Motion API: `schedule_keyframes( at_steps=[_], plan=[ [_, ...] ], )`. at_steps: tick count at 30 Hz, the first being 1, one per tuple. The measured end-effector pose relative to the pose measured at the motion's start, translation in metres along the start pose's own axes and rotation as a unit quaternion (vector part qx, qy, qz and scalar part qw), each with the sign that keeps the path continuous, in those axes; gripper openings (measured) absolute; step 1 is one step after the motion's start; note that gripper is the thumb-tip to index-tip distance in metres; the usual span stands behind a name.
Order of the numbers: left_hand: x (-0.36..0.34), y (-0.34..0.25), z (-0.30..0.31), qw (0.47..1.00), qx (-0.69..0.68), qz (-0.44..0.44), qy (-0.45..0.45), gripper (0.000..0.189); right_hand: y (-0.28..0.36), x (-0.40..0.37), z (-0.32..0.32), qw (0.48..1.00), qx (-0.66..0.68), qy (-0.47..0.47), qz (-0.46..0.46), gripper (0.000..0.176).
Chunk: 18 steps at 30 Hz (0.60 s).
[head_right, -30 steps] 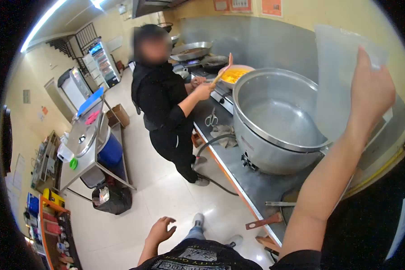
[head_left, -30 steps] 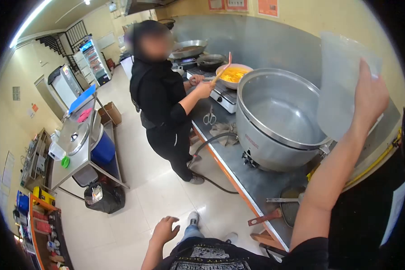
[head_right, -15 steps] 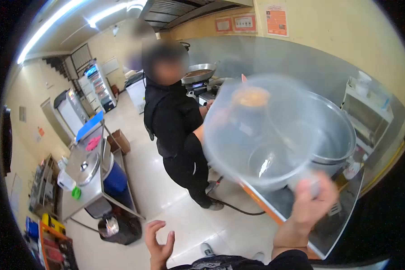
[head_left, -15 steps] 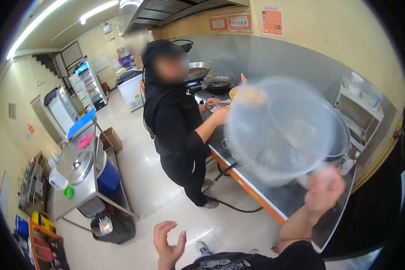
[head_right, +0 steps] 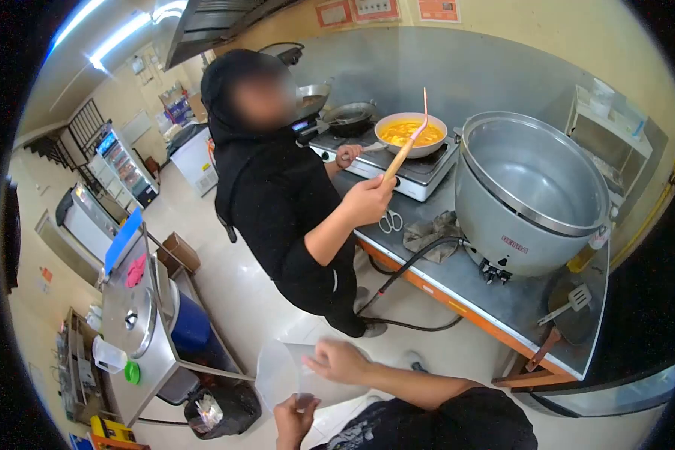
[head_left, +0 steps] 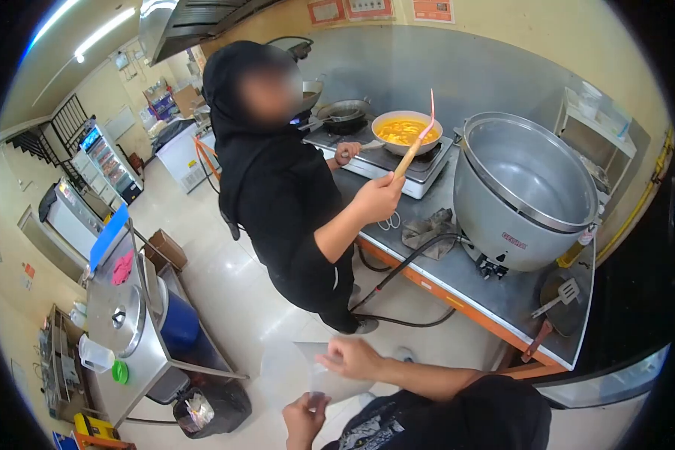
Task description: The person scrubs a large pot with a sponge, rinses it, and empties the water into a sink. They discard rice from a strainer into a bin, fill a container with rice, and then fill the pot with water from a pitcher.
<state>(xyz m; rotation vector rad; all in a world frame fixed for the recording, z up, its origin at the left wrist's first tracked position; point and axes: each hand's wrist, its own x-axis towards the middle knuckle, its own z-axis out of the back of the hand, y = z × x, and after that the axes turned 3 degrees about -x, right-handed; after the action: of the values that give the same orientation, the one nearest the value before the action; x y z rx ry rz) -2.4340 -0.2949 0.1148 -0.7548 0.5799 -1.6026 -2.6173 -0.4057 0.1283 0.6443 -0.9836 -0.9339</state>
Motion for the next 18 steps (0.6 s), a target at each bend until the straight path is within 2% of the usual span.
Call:
schedule_keyframes(
  at_steps=[1, 2, 3, 4, 5, 6, 8, 10, 11, 12, 13, 14, 15, 17, 18],
  plan=[
    [-0.001, 0.014, -0.007, 0.999, -0.002, 0.02, -0.045, 0.016, -0.013, 0.012, 0.004, 0.993, -0.01, -0.108, 0.05, 0.029],
    [-0.004, 0.027, -0.011, 0.995, 0.001, 0.039, -0.09, 0.014, -0.038, 0.032, 0.027, 0.968, -0.107, -0.181, 0.139, 0.02],
    [-0.003, 0.024, -0.011, 0.992, 0.038, 0.054, -0.103, 0.013, -0.031, 0.049, 0.058, 0.964, -0.034, -0.265, -0.002, 0.023],
    [-0.002, 0.027, -0.012, 0.992, 0.039, 0.056, -0.102, 0.013, -0.061, 0.069, 0.087, 0.943, -0.008, -0.32, -0.09, 0.031],
    [-0.007, 0.033, -0.015, 0.987, 0.075, 0.087, -0.113, 0.013, -0.095, 0.095, 0.115, 0.896, -0.006, -0.432, -0.102, 0.044],
    [-0.011, 0.038, -0.016, 0.979, 0.112, 0.118, -0.121, 0.013, -0.081, 0.12, 0.153, 0.879, 0.166, -0.414, -0.169, 0.05],
    [-0.016, 0.042, -0.016, 0.97, 0.157, 0.15, -0.107, 0.014, -0.053, 0.162, 0.193, 0.857, 0.297, -0.352, -0.23, 0.051],
    [-0.017, 0.047, -0.014, 0.959, 0.186, 0.182, -0.109, 0.014, -0.066, 0.202, 0.196, 0.852, 0.385, -0.283, -0.215, 0.044],
    [-0.017, 0.05, -0.013, 0.96, 0.119, 0.226, -0.119, 0.014, -0.073, 0.217, 0.19, 0.853, 0.388, -0.286, -0.202, 0.043],
    [-0.028, 0.065, -0.009, 0.96, 0.122, 0.221, -0.12, 0.014, -0.078, 0.229, 0.185, 0.852, 0.392, -0.292, -0.189, 0.043],
    [-0.043, 0.087, -0.004, 0.965, 0.116, 0.221, -0.08, 0.019, -0.075, 0.239, 0.188, 0.863, 0.367, -0.292, -0.189, 0.031],
    [-0.041, 0.089, 0.0, 0.969, 0.109, 0.22, -0.04, 0.026, -0.088, 0.253, 0.189, 0.865, 0.362, -0.298, -0.178, 0.032],
    [-0.041, 0.089, -0.002, 0.97, 0.113, 0.213, -0.039, 0.026, -0.102, 0.267, 0.193, 0.861, 0.371, -0.293, -0.186, 0.03],
    [-0.037, 0.063, 0.002, 0.963, 0.129, 0.229, -0.054, 0.013, -0.123, 0.293, 0.205, 0.851, 0.374, -0.309, -0.203, 0.026],
    [-0.065, 0.138, -0.017, 0.93, -0.132, 0.312, -0.142, 0.013, -0.136, 0.307, 0.216, 0.846, 0.365, -0.327, -0.211, 0.025]
  ],
)
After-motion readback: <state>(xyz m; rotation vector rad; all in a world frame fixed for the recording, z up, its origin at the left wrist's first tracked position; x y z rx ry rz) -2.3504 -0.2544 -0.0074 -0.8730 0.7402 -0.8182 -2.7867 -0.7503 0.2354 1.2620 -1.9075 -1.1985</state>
